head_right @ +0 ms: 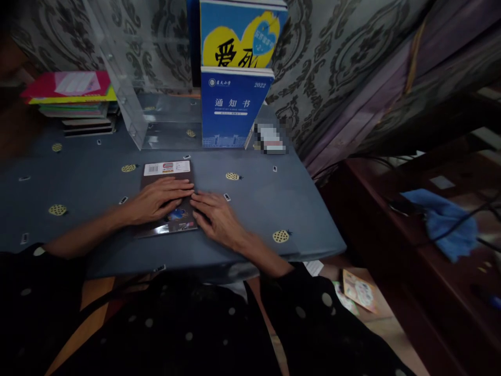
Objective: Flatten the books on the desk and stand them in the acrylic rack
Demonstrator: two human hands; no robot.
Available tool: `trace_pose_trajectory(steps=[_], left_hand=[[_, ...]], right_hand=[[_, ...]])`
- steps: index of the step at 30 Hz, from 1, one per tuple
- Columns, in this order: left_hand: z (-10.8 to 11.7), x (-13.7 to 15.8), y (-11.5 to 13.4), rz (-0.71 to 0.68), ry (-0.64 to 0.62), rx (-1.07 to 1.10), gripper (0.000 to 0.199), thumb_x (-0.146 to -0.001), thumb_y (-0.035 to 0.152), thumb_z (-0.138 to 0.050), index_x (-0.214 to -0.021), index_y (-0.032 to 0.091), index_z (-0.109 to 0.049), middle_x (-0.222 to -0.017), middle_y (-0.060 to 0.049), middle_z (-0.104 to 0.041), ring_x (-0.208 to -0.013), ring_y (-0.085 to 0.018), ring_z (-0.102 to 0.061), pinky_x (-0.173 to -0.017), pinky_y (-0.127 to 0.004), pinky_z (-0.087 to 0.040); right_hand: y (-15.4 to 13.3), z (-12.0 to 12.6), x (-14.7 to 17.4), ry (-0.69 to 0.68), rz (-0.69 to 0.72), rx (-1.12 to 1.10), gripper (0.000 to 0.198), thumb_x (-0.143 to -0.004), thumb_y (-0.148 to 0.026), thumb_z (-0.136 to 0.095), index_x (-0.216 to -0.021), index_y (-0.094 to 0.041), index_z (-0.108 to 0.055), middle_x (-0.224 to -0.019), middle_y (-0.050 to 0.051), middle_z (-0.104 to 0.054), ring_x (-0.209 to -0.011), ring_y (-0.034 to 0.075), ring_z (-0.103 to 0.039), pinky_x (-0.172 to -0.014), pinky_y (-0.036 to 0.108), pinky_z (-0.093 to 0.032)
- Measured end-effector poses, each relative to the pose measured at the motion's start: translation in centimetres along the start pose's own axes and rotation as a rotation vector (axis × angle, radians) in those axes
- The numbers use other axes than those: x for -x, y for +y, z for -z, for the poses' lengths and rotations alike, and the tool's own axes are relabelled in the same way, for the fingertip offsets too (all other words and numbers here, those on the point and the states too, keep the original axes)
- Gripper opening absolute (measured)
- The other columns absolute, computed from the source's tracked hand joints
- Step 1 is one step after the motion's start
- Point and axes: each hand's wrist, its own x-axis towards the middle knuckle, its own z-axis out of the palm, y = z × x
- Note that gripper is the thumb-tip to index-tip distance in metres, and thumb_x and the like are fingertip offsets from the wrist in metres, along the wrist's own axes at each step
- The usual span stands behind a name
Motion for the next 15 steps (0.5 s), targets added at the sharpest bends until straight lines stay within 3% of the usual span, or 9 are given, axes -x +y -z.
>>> trace_pose_trajectory(steps=[8,15], left_hand=[[-0.4,2.4,4.3,-0.035,-0.036,0.027,0.038,-0.101,0.025,-0.041,-0.134,0.019,-0.059,-0.143,-0.008,-0.059,-0.136,-0.02,-0.051,-0.116,-0.048,-0.036],[-1.1,4.0,6.5,-0.027,-0.015,-0.033,0.041,-0.102,0.023,-0.04,-0.141,0.018,-0.053,-0.145,-0.008,-0.056,-0.138,-0.021,-0.048,-0.117,-0.047,-0.035]], right_hand=[[-3.0,0.8,4.1,-0.021,0.052,-0.001,0.034,-0.099,-0.022,-0.048,-0.129,-0.018,-0.064,-0.128,0.012,-0.069,-0.13,0.024,-0.057,-0.11,0.054,-0.045],[-3.6,0.3,5.4,-0.013,0.083,0.046,0.039,-0.099,-0.018,-0.048,-0.137,-0.019,-0.058,-0.132,0.012,-0.067,-0.129,0.024,-0.058,-0.109,0.052,-0.047]])
